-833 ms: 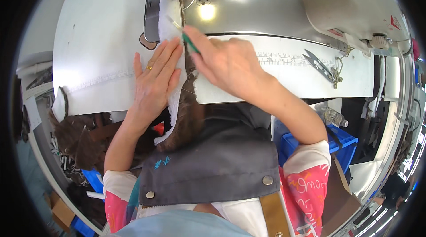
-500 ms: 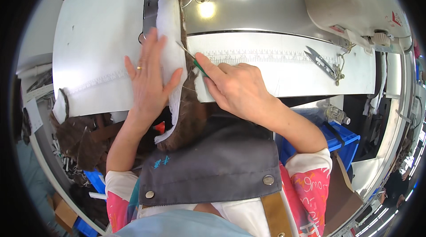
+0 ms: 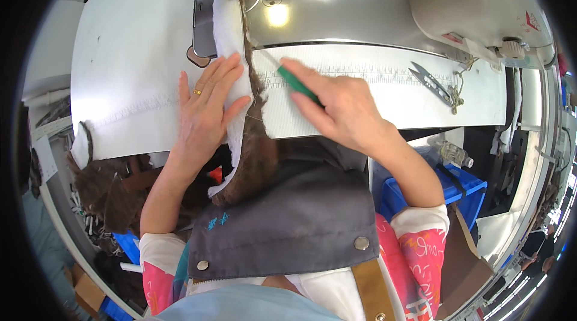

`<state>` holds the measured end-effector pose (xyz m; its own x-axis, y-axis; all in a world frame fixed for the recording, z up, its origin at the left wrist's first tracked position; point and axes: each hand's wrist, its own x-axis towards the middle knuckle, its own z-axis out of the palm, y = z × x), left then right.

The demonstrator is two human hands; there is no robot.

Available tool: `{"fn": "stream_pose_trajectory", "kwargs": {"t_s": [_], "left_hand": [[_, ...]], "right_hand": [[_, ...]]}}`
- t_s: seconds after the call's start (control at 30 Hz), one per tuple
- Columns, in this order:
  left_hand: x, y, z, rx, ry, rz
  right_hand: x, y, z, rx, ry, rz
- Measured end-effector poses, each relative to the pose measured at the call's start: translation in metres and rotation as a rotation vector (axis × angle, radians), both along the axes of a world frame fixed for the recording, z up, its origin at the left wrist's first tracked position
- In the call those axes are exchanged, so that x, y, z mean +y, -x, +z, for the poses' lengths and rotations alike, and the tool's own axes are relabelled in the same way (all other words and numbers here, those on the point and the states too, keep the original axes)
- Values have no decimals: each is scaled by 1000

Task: Sewing a fur trim onto a leather strip using an industrial sewing machine.

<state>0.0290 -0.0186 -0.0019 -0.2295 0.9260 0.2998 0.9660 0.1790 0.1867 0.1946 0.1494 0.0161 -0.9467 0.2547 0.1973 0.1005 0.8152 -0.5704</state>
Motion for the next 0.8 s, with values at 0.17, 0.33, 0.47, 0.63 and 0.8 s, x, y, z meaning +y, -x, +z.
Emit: {"fn": "stream_pose_trajectory", "kwargs": {"t_s": [0.17,0.33,0.47,0.63,0.8], "left_hand": [[3,2,1,-97,-13,-16],[1,1,0,-118,-18,-13],[-1,1,-3,-120,-28,5],[1,4,-2,-97,-50,-8],[1,6,0,-108,-37,-20]], "right_hand": [[4,45,1,74,-166,55],[16,68,-13,9,-353,-52],[14,63,-11,-51,-343,-123],[13,60,-8,-88,-320,-170],[21,39,-13,153,-35,-13]]}}
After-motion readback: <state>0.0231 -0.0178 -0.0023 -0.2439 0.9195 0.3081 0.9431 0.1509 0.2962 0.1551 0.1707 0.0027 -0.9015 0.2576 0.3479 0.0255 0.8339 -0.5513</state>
